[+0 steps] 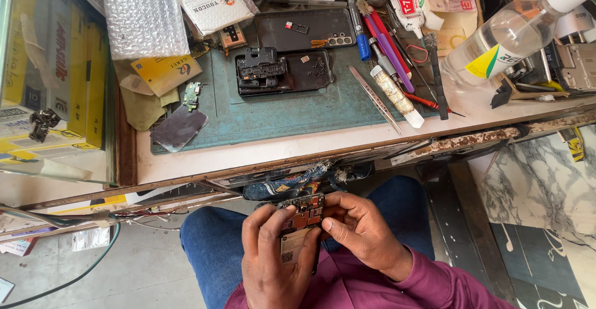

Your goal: The person disassembles a smartphone, removes the battery, and uses tweezers and a small brush to clean the internal components and frame. They wipe the screen and edges with a cloth and handle the motherboard and casing parts.

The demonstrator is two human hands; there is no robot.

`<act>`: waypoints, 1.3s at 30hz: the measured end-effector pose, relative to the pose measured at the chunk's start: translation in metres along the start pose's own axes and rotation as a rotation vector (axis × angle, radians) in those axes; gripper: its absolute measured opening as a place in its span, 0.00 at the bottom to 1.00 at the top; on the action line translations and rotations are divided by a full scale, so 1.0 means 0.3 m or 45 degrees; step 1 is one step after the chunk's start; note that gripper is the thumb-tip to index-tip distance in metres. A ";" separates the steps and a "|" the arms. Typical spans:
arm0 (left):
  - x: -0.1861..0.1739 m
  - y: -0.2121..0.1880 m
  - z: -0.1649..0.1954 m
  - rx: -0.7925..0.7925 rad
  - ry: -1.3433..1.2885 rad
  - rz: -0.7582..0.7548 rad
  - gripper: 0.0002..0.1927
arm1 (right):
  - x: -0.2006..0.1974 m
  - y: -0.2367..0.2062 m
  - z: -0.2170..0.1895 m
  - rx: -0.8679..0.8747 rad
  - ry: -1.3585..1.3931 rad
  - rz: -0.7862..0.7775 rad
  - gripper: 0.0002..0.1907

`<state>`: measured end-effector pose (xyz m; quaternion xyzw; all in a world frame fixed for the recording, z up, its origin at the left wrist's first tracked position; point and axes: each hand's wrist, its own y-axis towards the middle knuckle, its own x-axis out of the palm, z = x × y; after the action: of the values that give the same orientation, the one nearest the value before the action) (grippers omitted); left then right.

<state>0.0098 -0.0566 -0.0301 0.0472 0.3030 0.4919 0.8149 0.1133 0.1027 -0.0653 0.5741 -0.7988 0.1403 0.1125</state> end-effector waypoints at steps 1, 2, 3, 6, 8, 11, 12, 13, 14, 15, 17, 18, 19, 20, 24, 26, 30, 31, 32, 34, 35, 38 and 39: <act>0.000 -0.003 -0.001 0.013 -0.008 0.003 0.32 | 0.001 -0.001 0.000 -0.001 0.014 -0.004 0.16; 0.001 -0.006 -0.003 0.027 -0.015 0.006 0.32 | 0.001 -0.001 -0.001 -0.003 0.029 -0.008 0.16; 0.001 -0.009 -0.004 0.047 -0.009 0.023 0.32 | 0.002 -0.002 -0.003 -0.005 0.044 -0.012 0.15; 0.003 -0.014 -0.007 0.096 -0.005 0.059 0.32 | 0.003 -0.008 -0.008 -0.021 0.056 -0.025 0.15; 0.004 -0.016 -0.007 0.114 -0.019 0.066 0.31 | 0.002 -0.008 -0.009 -0.018 0.105 -0.036 0.14; 0.005 -0.016 -0.008 0.097 -0.015 0.076 0.31 | 0.001 -0.007 -0.006 -0.035 0.097 -0.040 0.14; 0.005 -0.016 -0.008 0.093 -0.016 0.065 0.31 | 0.001 -0.006 -0.005 -0.046 0.080 -0.038 0.13; 0.005 -0.017 -0.008 0.089 -0.017 0.053 0.31 | 0.000 -0.007 -0.004 -0.047 0.068 -0.040 0.13; 0.004 -0.018 -0.007 0.083 -0.017 0.041 0.31 | -0.001 -0.007 -0.003 -0.048 0.057 -0.043 0.13; 0.005 -0.018 -0.007 0.080 -0.026 0.035 0.31 | -0.002 -0.007 -0.001 -0.049 0.046 -0.047 0.13; 0.005 -0.019 -0.006 0.070 -0.043 0.022 0.30 | -0.002 -0.006 0.003 -0.057 0.054 -0.041 0.13; 0.007 -0.019 -0.006 0.084 -0.053 0.019 0.30 | -0.003 -0.006 0.004 -0.061 0.057 -0.037 0.13; 0.008 -0.018 -0.007 0.100 -0.064 0.016 0.30 | -0.004 -0.006 0.005 -0.068 0.056 -0.039 0.12; 0.009 -0.017 -0.007 0.114 -0.074 0.013 0.30 | -0.005 -0.006 0.005 -0.075 0.055 -0.042 0.12; 0.013 -0.016 -0.007 0.113 -0.079 -0.009 0.29 | -0.006 -0.009 0.007 -0.042 0.055 -0.010 0.12; 0.014 -0.017 -0.006 0.125 -0.078 -0.007 0.29 | -0.006 -0.007 0.009 -0.020 0.082 -0.004 0.12; 0.014 -0.016 -0.006 0.138 -0.078 -0.019 0.29 | -0.007 -0.003 0.009 -0.031 0.065 -0.013 0.13; 0.015 -0.016 -0.007 0.141 -0.081 -0.020 0.29 | -0.007 -0.002 0.008 -0.039 0.064 -0.014 0.12; 0.015 -0.015 -0.007 0.144 -0.083 -0.020 0.29 | -0.007 -0.001 0.008 -0.048 0.064 -0.015 0.12; 0.017 -0.015 -0.008 0.148 -0.087 -0.016 0.29 | -0.006 0.000 0.006 -0.041 0.064 -0.002 0.12; 0.018 -0.015 -0.009 0.151 -0.087 -0.015 0.29 | -0.005 0.001 0.006 -0.026 0.066 0.009 0.11; 0.019 -0.018 -0.011 0.154 -0.091 -0.013 0.29 | -0.003 0.001 0.002 -0.010 0.040 0.023 0.11; 0.020 -0.019 -0.012 0.152 -0.088 -0.015 0.30 | -0.003 0.000 0.000 -0.009 0.026 0.024 0.11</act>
<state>0.0142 -0.0553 -0.0378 0.1108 0.3039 0.4661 0.8235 0.1135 0.1035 -0.0656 0.5647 -0.8035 0.1444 0.1213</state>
